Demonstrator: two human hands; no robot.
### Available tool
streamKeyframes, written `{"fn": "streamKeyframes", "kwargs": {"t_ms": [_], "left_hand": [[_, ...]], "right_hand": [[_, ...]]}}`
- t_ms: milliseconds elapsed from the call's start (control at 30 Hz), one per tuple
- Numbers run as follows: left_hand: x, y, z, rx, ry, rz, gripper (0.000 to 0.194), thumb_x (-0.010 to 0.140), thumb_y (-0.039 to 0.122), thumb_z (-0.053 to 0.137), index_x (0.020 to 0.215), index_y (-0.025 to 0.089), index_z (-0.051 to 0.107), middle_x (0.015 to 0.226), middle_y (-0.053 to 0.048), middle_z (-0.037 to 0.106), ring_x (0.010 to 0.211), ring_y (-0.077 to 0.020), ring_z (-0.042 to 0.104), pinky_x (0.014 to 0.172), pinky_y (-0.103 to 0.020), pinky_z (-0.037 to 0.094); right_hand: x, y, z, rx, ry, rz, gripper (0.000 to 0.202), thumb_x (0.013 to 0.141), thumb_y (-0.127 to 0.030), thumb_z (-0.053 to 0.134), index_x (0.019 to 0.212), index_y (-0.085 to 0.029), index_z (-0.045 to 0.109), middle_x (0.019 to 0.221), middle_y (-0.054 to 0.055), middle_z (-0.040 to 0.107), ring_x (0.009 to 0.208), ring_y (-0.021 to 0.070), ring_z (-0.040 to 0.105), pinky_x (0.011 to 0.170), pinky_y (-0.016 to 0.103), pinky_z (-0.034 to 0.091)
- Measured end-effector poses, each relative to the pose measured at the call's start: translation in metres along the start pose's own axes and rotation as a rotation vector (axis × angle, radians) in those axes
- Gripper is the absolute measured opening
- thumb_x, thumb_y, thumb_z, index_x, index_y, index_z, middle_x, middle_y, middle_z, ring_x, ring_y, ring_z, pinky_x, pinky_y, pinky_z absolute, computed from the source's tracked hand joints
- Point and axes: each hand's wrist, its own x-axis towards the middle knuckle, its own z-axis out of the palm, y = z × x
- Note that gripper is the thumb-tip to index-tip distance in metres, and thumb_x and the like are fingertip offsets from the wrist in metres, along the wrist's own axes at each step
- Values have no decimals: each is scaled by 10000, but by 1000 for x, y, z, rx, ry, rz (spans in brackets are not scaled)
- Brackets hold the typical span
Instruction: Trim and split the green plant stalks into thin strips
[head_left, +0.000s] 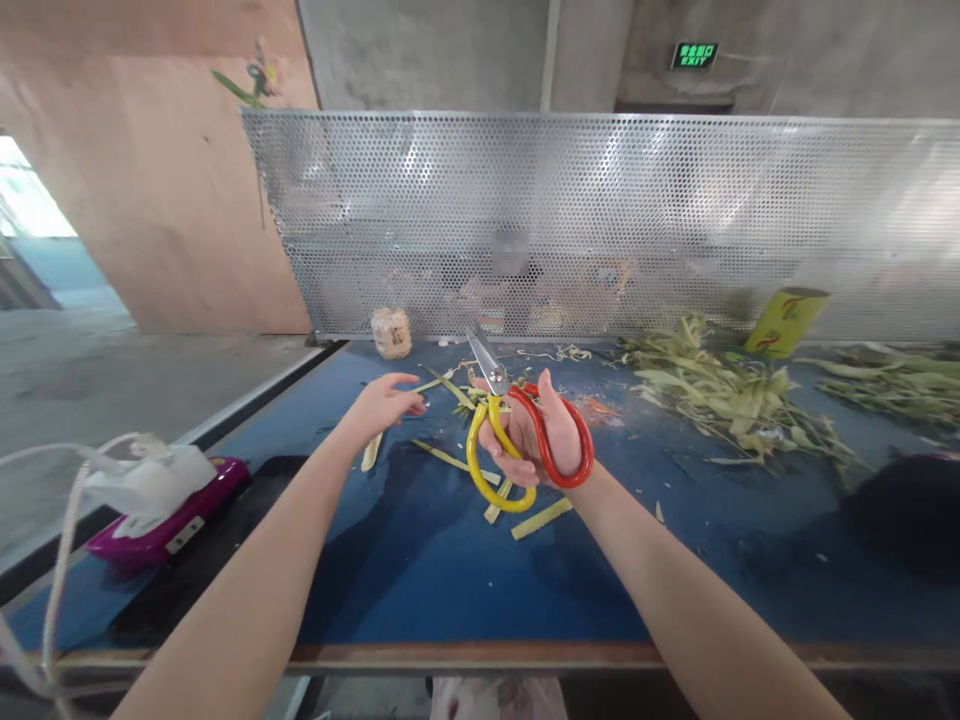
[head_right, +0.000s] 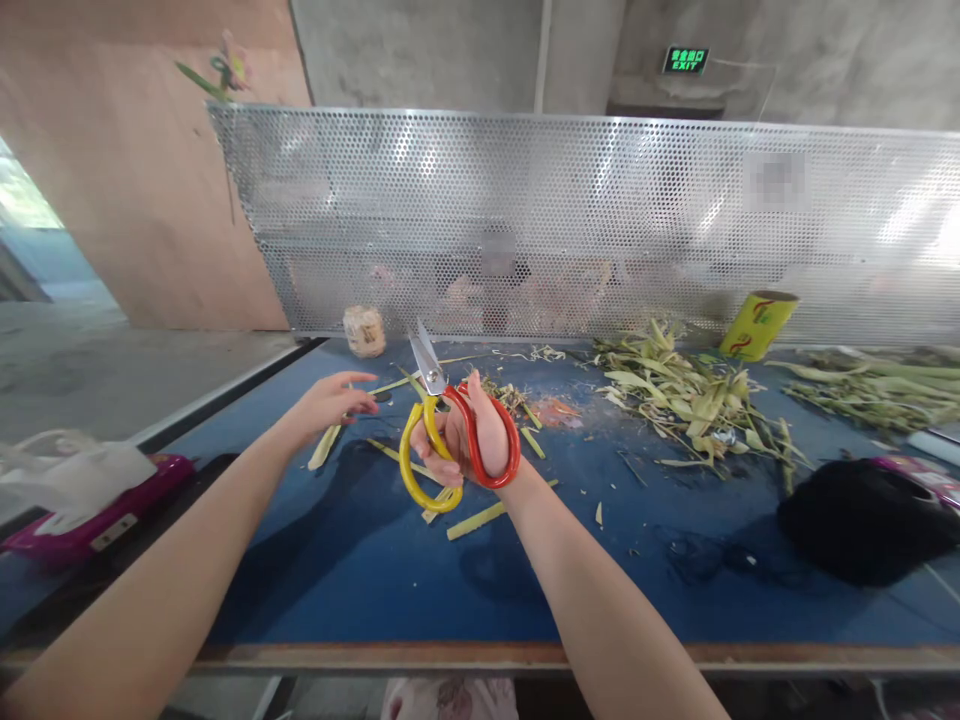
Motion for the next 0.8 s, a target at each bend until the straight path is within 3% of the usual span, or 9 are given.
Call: {"fn": "streamKeyframes", "kwargs": {"t_ms": [100, 167, 233, 267, 333, 433, 500, 600, 800], "left_hand": [[6, -2, -8, -62, 268, -28, 293, 668, 261, 506, 936, 144, 521, 582, -16, 623, 601, -194, 642, 481, -258, 428], [6, 1, -9, -100, 411, 14, 339, 699, 285, 493, 1013, 158, 481, 761, -50, 655, 730, -188, 647, 548, -264, 456], [1, 8, -6, -153, 444, 130, 416, 713, 305, 527, 1104, 190, 445, 995, -73, 640, 908, -172, 618, 680, -267, 478], [-2, 12, -3, -195, 401, 209, 459, 714, 304, 548, 1147, 207, 429, 1077, -75, 619, 977, -162, 595, 748, -266, 474], [-8, 19, 5, -330, 170, 370, 531, 723, 283, 569, 1220, 215, 398, 1142, -92, 600, 1040, -167, 570, 829, -293, 465], [-16, 24, 16, -433, -139, 397, 642, 703, 248, 615, 1290, 201, 360, 1092, -103, 636, 1007, -195, 597, 851, -351, 481], [-19, 24, 19, -407, -144, 350, 716, 679, 228, 653, 1320, 183, 338, 1016, -91, 673, 943, -201, 628, 859, -374, 486], [-20, 21, 19, -360, -53, 308, 677, 690, 260, 662, 1301, 157, 391, 909, -71, 708, 879, -200, 651, 867, -383, 487], [-20, 21, 20, -477, -129, 295, 487, 711, 262, 650, 1167, 128, 545, 888, -68, 714, 792, -184, 674, 835, -341, 500]], "right_hand": [[1, 1, -1, 9, -16, -5, 902, 659, -760, -142, 708, -135, 505, 415, -18, 380, 302, 70, 296, 276, 191, 266], [1, 2, -1, 9, -41, 4, 910, 657, -761, -143, 708, -128, 508, 407, -13, 384, 298, 75, 318, 271, 192, 273], [2, 4, 0, 5, -71, 26, 922, 655, -762, -145, 688, -119, 515, 398, -8, 391, 291, 74, 330, 271, 194, 282], [2, 5, 0, 3, -88, 39, 931, 652, -762, -149, 676, -114, 519, 392, -7, 393, 287, 72, 331, 269, 194, 284], [2, 7, 1, 12, -126, 69, 956, 639, -765, -160, 664, -104, 530, 378, -8, 395, 271, 68, 324, 260, 193, 278], [3, 8, 3, 38, -163, 106, 993, 614, -771, -176, 671, -86, 542, 363, -11, 395, 246, 69, 325, 243, 194, 265], [3, 8, 4, 47, -168, 111, 1004, 611, -766, -183, 685, -79, 546, 366, -10, 399, 247, 71, 337, 245, 193, 271], [3, 8, 4, 58, -179, 86, 994, 623, -758, -177, 704, -80, 546, 378, -6, 415, 259, 70, 344, 254, 188, 285], [3, 8, 3, 73, -193, 50, 949, 642, -770, -122, 741, -91, 534, 399, -12, 433, 276, 70, 352, 266, 185, 303]]}}
